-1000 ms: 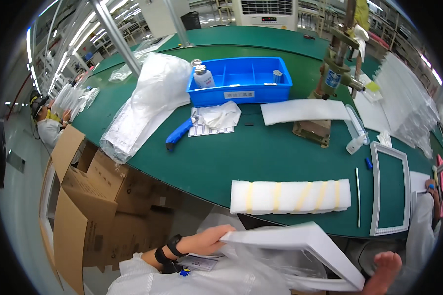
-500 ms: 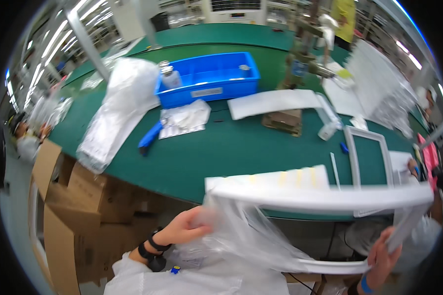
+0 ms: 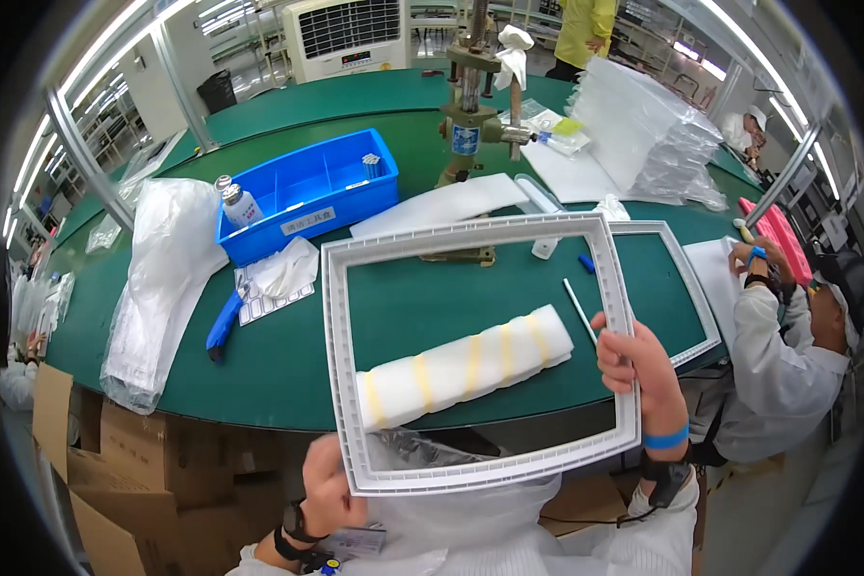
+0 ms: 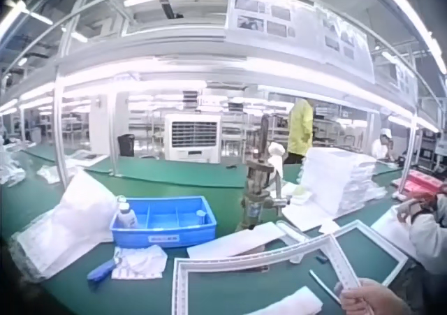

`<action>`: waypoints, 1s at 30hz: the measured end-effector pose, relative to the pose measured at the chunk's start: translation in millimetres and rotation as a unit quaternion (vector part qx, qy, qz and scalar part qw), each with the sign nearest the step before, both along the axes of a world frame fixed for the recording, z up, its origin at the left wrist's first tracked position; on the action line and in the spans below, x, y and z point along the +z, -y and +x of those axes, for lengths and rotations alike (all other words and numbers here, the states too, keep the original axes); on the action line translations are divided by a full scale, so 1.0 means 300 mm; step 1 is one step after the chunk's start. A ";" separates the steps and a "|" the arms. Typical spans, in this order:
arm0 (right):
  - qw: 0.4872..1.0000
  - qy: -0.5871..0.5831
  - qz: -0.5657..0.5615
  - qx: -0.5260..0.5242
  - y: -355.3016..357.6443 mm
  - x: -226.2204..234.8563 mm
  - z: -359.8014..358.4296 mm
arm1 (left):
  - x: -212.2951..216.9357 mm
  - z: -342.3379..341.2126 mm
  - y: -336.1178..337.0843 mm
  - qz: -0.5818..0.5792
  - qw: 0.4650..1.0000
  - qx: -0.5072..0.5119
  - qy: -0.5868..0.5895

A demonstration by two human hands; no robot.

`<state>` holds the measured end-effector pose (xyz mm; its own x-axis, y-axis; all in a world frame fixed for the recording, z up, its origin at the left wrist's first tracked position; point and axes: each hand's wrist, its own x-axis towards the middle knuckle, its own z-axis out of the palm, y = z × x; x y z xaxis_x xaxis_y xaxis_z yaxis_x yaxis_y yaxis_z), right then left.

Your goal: Applying glue and assembling plastic frames in a factory setting.

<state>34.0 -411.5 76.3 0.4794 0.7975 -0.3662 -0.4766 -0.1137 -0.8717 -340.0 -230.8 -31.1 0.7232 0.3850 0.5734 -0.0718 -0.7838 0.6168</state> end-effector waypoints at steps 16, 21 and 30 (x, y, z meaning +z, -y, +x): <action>0.989 -0.145 0.023 0.025 -0.127 -0.122 0.012 | 0.004 0.159 -0.072 0.098 0.981 0.008 -0.168; 0.988 -0.150 0.030 0.023 -0.131 -0.124 0.040 | 0.072 -0.076 -0.225 -0.244 0.957 0.143 -0.062; 0.982 -0.171 0.074 0.033 -0.137 -0.142 0.084 | 0.297 -0.033 -0.735 -0.263 0.945 0.117 -0.152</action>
